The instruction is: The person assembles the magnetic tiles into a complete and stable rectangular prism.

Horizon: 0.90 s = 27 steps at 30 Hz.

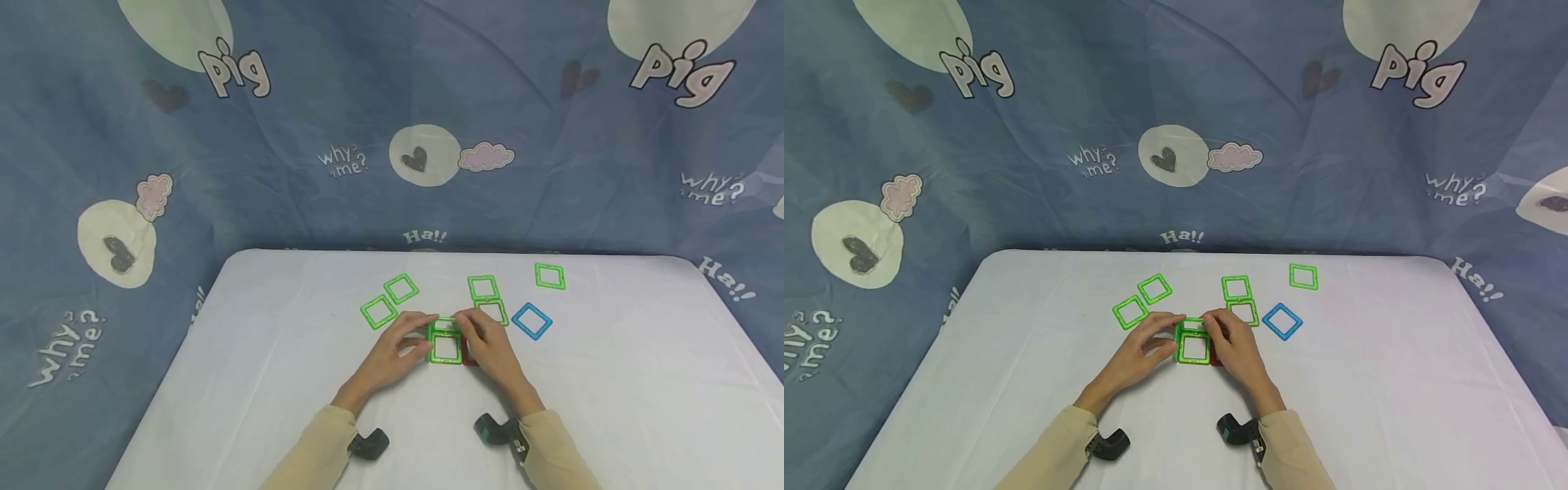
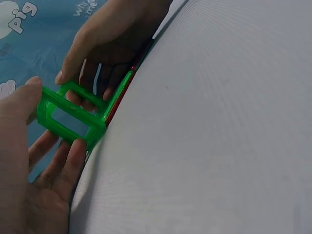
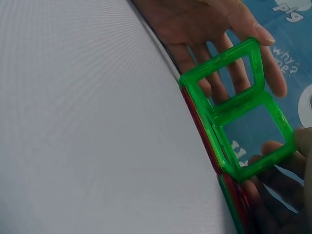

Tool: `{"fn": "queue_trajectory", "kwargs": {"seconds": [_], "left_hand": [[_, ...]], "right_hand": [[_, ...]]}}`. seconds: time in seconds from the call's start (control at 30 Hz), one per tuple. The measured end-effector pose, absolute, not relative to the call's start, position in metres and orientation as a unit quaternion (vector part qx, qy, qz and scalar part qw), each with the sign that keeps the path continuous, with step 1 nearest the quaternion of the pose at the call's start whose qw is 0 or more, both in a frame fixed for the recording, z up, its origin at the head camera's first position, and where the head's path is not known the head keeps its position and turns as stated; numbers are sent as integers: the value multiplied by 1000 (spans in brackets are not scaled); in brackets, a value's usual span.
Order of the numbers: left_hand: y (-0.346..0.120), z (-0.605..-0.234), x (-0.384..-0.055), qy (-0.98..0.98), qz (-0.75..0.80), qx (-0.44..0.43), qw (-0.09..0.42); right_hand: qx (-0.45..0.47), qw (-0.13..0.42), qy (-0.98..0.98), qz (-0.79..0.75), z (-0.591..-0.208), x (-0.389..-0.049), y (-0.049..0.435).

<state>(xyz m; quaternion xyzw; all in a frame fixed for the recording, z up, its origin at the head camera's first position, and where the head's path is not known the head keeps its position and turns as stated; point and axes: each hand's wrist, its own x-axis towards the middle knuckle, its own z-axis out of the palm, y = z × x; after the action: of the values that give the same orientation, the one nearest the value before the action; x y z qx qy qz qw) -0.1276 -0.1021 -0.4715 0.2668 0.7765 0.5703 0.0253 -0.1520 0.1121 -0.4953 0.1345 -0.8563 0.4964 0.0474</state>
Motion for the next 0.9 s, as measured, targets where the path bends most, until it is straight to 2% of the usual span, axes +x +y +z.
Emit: {"fn": "queue_trajectory", "kwargs": {"seconds": [0.5,0.9], "left_hand": [[-102,-469,-127,782,565,260,37],[-102,-470,-127,782,564,262,33]], "right_hand": [[137,67,-854,497,-496,-152,111],[130,61,-859,492,-497,-151,112]]}}
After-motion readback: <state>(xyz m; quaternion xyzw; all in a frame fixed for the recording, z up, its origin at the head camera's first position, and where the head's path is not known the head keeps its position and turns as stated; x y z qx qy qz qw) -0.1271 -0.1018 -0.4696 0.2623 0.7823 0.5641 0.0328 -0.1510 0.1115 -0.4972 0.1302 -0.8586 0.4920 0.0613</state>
